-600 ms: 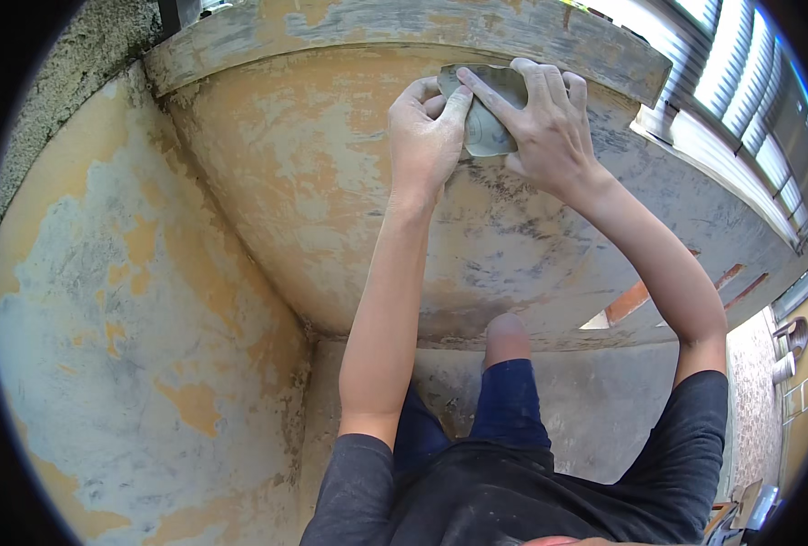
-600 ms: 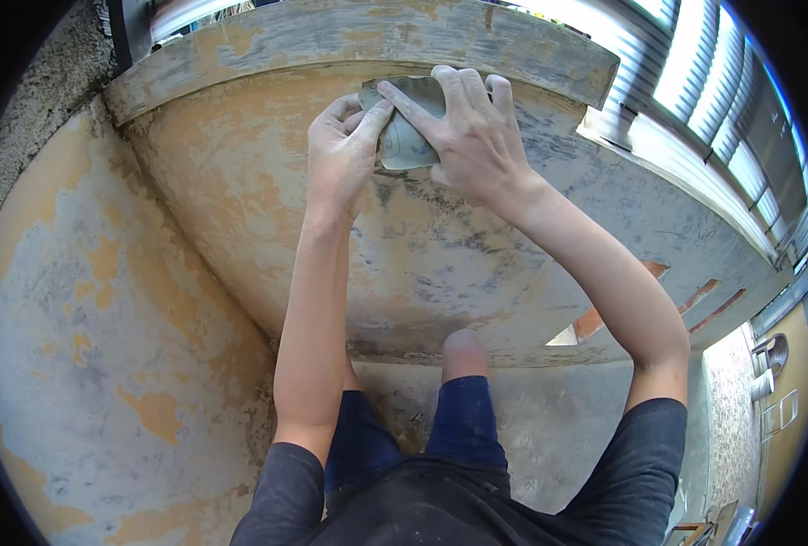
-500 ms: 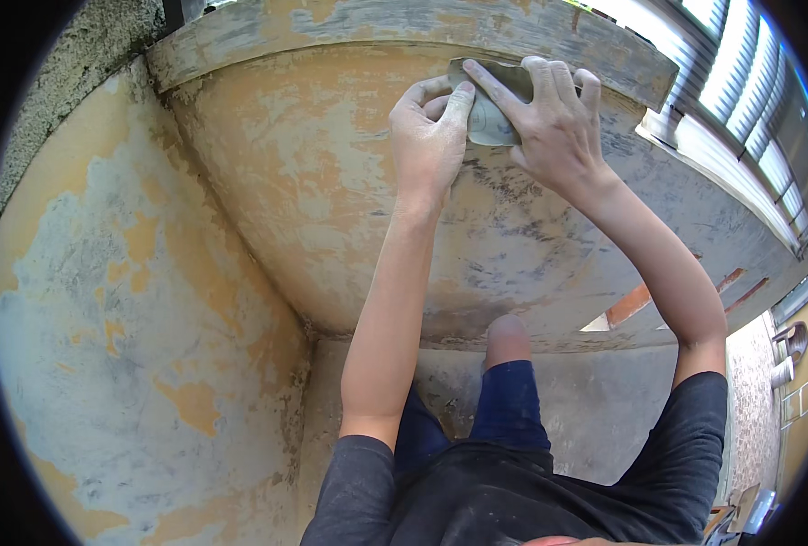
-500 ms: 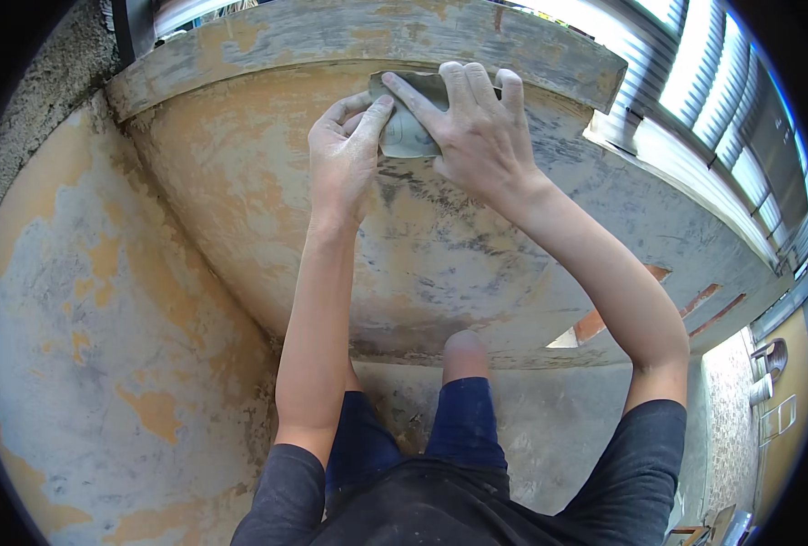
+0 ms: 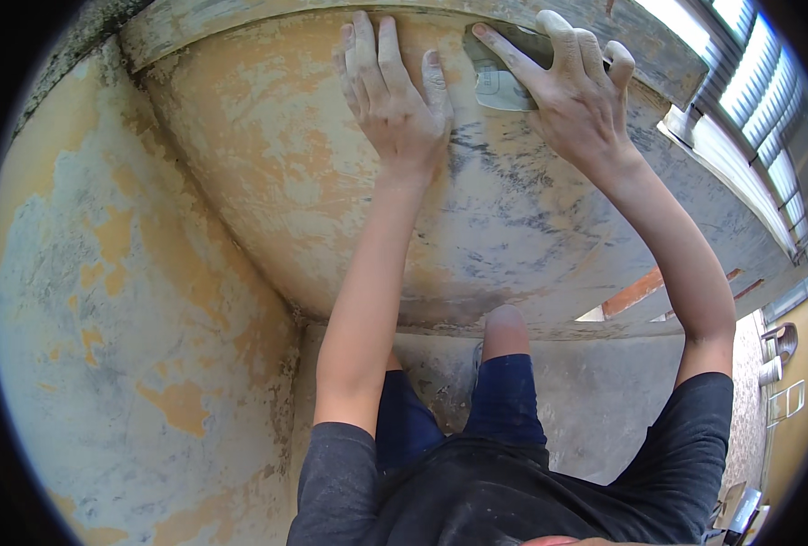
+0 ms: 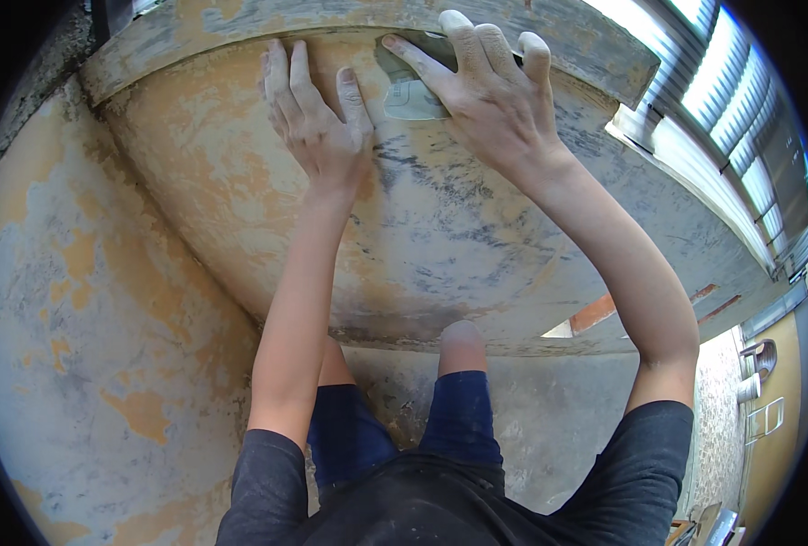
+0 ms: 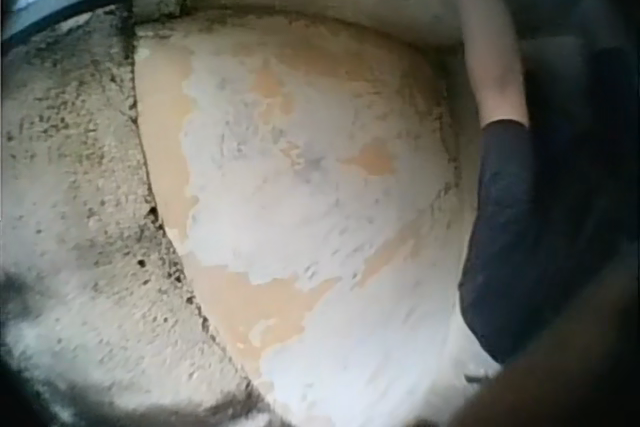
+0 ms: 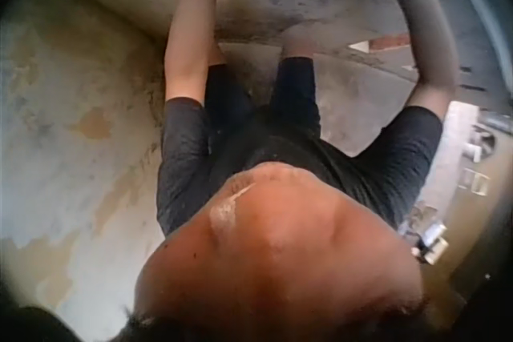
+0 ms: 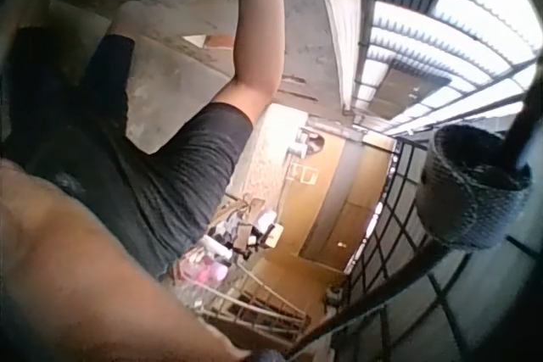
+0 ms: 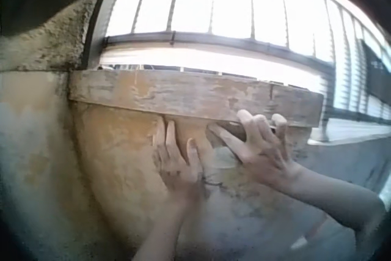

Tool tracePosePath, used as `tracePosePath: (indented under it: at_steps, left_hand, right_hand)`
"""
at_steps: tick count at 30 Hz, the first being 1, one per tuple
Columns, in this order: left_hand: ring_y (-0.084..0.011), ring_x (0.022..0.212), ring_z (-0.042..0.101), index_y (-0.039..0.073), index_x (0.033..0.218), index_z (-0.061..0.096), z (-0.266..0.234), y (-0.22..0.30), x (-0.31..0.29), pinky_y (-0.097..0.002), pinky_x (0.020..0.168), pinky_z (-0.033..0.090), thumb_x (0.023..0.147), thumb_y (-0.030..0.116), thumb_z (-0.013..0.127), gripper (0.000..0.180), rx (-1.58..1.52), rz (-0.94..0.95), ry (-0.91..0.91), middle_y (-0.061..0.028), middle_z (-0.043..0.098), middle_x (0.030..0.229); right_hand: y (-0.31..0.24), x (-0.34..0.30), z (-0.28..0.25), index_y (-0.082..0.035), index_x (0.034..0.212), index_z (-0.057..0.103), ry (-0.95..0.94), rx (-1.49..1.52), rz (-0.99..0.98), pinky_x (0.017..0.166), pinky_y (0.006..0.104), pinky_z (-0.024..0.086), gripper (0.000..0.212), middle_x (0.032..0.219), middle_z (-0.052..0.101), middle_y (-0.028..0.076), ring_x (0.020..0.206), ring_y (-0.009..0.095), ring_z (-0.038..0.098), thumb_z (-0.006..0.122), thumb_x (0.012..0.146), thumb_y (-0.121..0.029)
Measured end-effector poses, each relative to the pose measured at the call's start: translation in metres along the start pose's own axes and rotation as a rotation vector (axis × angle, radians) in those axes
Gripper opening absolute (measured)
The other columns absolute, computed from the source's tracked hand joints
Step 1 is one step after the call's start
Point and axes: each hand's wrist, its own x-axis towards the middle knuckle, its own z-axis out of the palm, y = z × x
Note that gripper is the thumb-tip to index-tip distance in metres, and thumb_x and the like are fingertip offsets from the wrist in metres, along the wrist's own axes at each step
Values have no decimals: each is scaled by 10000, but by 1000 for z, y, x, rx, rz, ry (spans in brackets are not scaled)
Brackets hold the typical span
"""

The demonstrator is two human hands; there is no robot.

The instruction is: Sanding the surface of an interior wall using a piece of sandpaper.

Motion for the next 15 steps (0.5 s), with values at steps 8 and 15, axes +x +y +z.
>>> tracePosePath:
  at_steps: [8, 15]
  left_hand:
    - [-392, 1509, 397, -1, 1523, 501, 10, 2, -6, -538, 1260, 251, 1041, 295, 566, 569, 117, 39, -55, -208, 480, 1589]
    - [-381, 1505, 410, 30, 1516, 527, 2, -13, -6, -526, 1257, 259, 1045, 318, 546, 552, 122, 76, -74, -195, 495, 1583]
  right_hand:
    - [15, -14, 8, -420, 1450, 646, 77, -26, -88, 926, 367, 254, 468, 1138, 575, -81, 1060, 71, 511, 672, 986, -369]
    - [27, -4, -11, -222, 1242, 792, 107, 26, -181, 831, 392, 263, 437, 946, 508, -2, 889, 162, 503, 730, 811, -259]
